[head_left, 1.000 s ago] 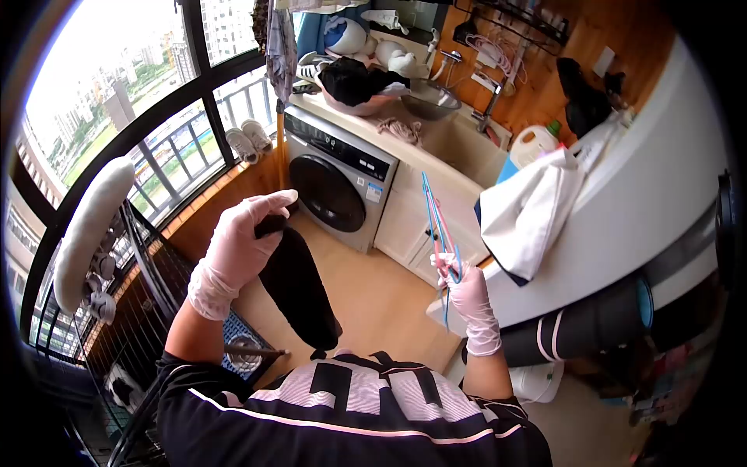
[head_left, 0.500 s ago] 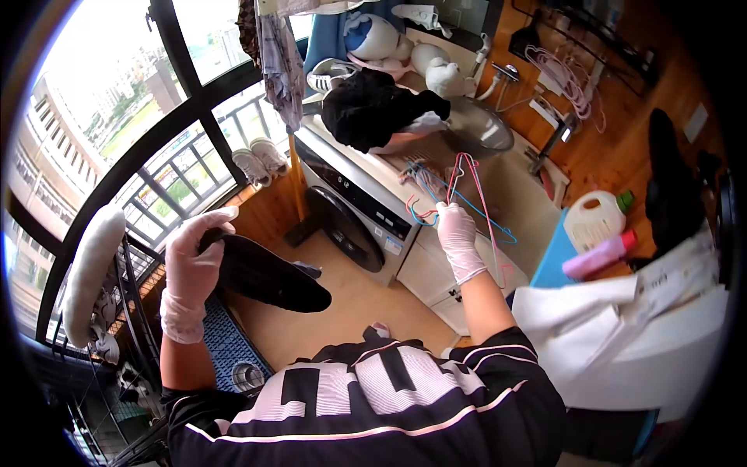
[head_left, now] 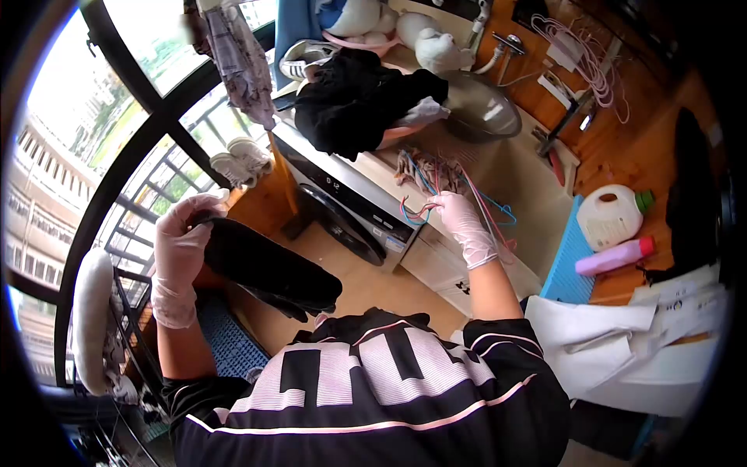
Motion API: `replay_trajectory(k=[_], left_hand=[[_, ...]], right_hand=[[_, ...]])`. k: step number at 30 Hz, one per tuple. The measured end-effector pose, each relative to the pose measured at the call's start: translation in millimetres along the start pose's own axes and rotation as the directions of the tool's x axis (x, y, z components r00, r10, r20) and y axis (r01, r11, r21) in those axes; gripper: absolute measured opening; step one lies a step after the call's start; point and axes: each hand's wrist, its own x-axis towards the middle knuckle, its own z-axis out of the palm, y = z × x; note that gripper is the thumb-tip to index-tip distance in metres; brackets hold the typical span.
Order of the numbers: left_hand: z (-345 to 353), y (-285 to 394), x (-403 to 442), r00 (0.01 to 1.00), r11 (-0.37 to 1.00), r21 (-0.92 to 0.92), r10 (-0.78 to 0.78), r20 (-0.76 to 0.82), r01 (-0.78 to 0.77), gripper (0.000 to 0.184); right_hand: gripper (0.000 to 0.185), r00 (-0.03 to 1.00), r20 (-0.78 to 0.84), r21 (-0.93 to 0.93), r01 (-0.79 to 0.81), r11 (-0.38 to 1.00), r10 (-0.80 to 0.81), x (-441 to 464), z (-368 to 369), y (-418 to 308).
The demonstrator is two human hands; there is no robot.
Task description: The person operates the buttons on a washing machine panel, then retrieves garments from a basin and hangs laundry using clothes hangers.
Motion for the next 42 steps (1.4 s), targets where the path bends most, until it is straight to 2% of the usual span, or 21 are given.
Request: replay_trajectory(k=[3,4,7,8,10,11,12,15,16,19,21,26,29,33,35,37,38,39,41,42], left_hand=[[-8.4,-2.0,14.3,0.998,1.000,-0.007,0.015,0.065,-0.014,0.038],[-11.2,-1.2,18.2,0.997,1.000,0.016,0.008,0.077,-0.009,0.037],[-19.5,-7.9,28.2,0.995,0.999,-0.033,0.009,0.096,-0.006,0.035],[-22.3,-10.9,31.8,0.994,0.999,-0.045,0.013,0.108,-0.008,0.035],[-25.0,-17.2,38.0,0.991,0.997,-0.072,0.013,0.133,-0.004,0.034],[-26.1,-20.7,40.6,0.991,0.996,-0.091,0.020,0.133,-0.008,0.033],[-25.9,-20.7,42.5,0.990,0.996,-0.086,0.022,0.140,-0.010,0.033],[-28.0,-25.7,49.4,0.985,0.995,-0.097,0.029,0.173,-0.012,0.035],[-28.8,-28.0,51.3,0.982,0.994,-0.104,0.032,0.186,-0.012,0.036],[-30.1,-32.6,55.7,0.976,0.992,-0.128,0.048,0.210,-0.021,0.036],[-32.0,-34.0,56.9,0.975,0.992,-0.128,0.040,0.217,-0.012,0.035],[-39.1,-37.6,57.1,0.975,0.991,-0.131,0.032,0.219,-0.003,0.035],[-43.4,-38.8,56.2,0.979,0.992,-0.124,0.023,0.205,0.002,0.035],[-49.0,-38.7,55.2,0.984,0.996,-0.087,-0.001,0.176,0.017,0.034],[-52.7,-37.3,55.4,0.989,1.000,-0.008,0.017,0.150,-0.016,0.031],[-58.1,-40.2,57.0,0.997,0.991,0.120,-0.072,0.034,0.067,0.031],[-59.6,-35.3,55.2,0.999,0.980,0.196,0.019,0.026,-0.024,0.031],[-58.2,-31.5,53.9,0.994,0.955,0.274,0.105,0.031,-0.110,0.031],[-56.9,-16.7,54.9,0.990,0.927,0.347,0.127,0.063,-0.141,0.030],[-55.9,-11.4,57.0,0.992,0.916,0.382,0.113,0.052,-0.124,0.030]], right_hand=[[0.021,0.996,-0.028,-0.334,-0.088,0.938,0.084,-0.8,-8.5,-12.6],[0.021,1.000,-0.025,-0.458,-0.025,0.889,0.016,-0.3,-10.5,-14.1],[0.021,0.995,-0.078,-0.463,-0.093,0.881,0.064,-3.3,-11.3,-19.7],[0.017,0.989,-0.102,-0.368,-0.134,0.920,0.103,-4.8,-6.6,-13.2],[0.019,0.991,-0.033,0.040,-0.131,0.991,0.133,-4.8,-0.6,8.8],[0.021,0.991,-0.001,0.246,-0.132,0.960,0.136,-4.2,-2.4,10.8],[0.026,0.982,0.051,0.348,-0.190,0.918,0.184,-3.4,-4.4,12.7],[0.022,0.971,0.090,0.451,-0.239,0.860,0.222,1.3,-9.3,11.9],[0.020,0.960,0.107,0.411,-0.280,0.868,0.259,1.0,-10.3,10.7],[0.021,0.983,0.007,0.259,-0.177,0.949,0.182,2.4,-11.6,-2.4],[0.019,0.988,0.002,0.084,-0.151,0.985,0.152,4.8,-8.8,0.5],[0.015,0.992,-0.108,-0.249,-0.096,0.964,0.071,7.6,-23.9,-29.0],[0.013,0.967,-0.223,-0.323,0.046,0.945,-0.123,16.1,-10.7,-18.4],[0.016,0.977,-0.210,-0.093,0.011,0.996,-0.031,18.2,-18.0,-37.4],[0.016,0.893,-0.385,-0.229,0.152,0.962,-0.233,17.3,-26.5,-39.8],[0.018,0.834,-0.453,-0.265,0.213,0.941,-0.316,3.4,-55.2,-74.6],[0.021,0.798,-0.496,-0.297,0.214,0.931,-0.342,-3.5,-63.5,-79.7],[0.016,0.842,-0.499,-0.131,0.161,0.978,-0.205,-16.1,-72.5,-91.8],[0.008,0.877,-0.473,0.207,0.022,0.978,0.080,-40.3,-90.5,-115.4],[0.010,0.843,-0.533,0.218,0.060,0.974,0.067,-50.6,-96.9,-128.5]])
